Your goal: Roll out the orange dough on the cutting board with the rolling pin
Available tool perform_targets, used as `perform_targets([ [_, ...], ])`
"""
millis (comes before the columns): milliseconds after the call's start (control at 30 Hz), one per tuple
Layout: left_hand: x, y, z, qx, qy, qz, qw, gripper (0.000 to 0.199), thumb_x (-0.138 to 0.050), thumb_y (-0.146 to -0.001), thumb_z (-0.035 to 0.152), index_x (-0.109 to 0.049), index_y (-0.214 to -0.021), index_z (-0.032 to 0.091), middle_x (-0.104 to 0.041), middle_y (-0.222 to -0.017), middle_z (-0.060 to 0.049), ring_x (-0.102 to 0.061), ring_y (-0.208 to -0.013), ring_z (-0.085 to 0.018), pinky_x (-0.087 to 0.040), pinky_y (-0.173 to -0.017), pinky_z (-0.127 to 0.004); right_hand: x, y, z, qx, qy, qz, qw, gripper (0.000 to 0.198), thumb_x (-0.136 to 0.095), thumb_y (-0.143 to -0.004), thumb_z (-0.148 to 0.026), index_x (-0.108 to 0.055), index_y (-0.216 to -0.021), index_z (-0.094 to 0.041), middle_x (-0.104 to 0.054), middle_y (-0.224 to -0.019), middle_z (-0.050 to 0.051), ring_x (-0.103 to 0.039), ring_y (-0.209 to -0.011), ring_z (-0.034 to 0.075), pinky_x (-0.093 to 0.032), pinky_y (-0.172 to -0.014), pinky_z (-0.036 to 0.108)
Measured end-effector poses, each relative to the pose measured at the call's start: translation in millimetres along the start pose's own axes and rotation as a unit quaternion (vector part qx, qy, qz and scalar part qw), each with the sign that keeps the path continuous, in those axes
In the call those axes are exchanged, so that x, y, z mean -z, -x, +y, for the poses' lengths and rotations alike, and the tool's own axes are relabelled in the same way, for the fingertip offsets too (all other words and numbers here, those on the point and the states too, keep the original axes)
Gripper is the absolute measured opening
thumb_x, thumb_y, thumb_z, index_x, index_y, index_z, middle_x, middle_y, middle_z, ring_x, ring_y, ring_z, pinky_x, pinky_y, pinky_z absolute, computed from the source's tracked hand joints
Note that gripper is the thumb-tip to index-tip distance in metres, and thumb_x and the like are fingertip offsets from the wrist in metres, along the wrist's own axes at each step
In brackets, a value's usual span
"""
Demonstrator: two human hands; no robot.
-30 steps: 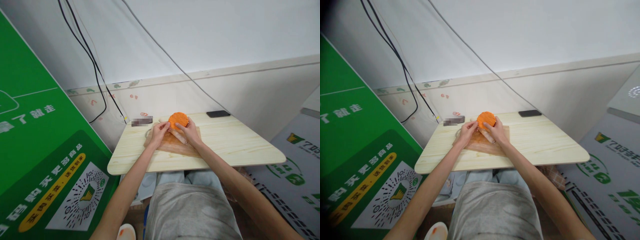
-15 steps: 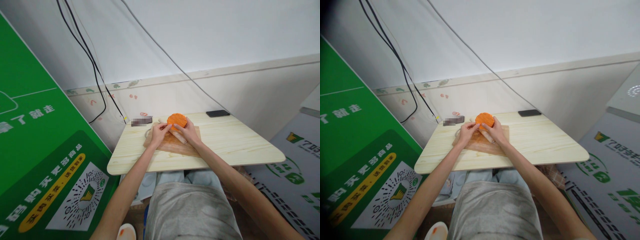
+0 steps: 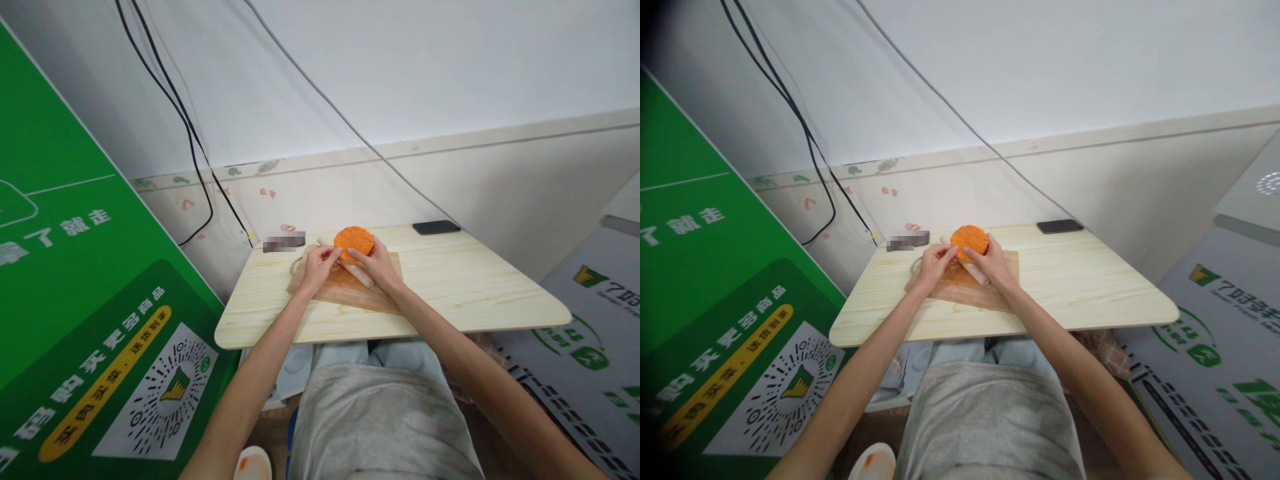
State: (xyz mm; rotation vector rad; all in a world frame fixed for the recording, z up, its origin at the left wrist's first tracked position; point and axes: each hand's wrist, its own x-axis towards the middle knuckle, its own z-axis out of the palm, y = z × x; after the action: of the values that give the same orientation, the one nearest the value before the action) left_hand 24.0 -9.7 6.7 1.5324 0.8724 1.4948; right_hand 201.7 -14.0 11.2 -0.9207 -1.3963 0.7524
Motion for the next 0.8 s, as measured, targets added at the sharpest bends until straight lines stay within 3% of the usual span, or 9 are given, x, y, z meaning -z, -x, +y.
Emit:
perform_targets([
  [233,0,-1,2,0.016,0.021,0.047,0.999,0.038,-0.085,-0.077,0.055,-0.080,-0.080,0.017,-0.073,-0.076,-0.004,-0.061,-0.070,-0.016,-0.049,-0.066,-0.027,0,1,-2,-0.013,-0.006,-0.021,1.000,0.045,-0.084,-0.075,-0.050,-0.067,-0.106,-0.023,-0.074,-0.108,0.007,-0.068,-0.098,0.027,-0.058,-0.095,0.047],
  [600,3,-3,-6,0.005,-0.005,0.024,1.000,0.035,-0.078,-0.086,0.053,-0.078,-0.075,0.020,-0.068,-0.068,-0.001,-0.059,-0.066,-0.016,-0.046,-0.066,-0.027,-1,0,-2,-0.011,-0.020,-0.023,0.999,0.049,-0.084,-0.075,-0.052,-0.068,-0.110,-0.022,-0.075,-0.114,0.009,-0.069,-0.103,0.029,-0.058,-0.096,0.047],
  [800,2,-3,-4,0.011,0.023,0.038,0.999,0.037,-0.081,-0.081,0.055,-0.076,-0.074,0.019,-0.068,-0.070,-0.001,-0.058,-0.067,-0.016,-0.045,-0.067,-0.028,-4,7,-17,-0.010,-0.012,-0.064,0.998,0.063,-0.086,-0.073,-0.047,-0.065,-0.128,-0.023,-0.074,-0.124,0.009,-0.068,-0.113,0.030,-0.055,-0.105,0.049],
])
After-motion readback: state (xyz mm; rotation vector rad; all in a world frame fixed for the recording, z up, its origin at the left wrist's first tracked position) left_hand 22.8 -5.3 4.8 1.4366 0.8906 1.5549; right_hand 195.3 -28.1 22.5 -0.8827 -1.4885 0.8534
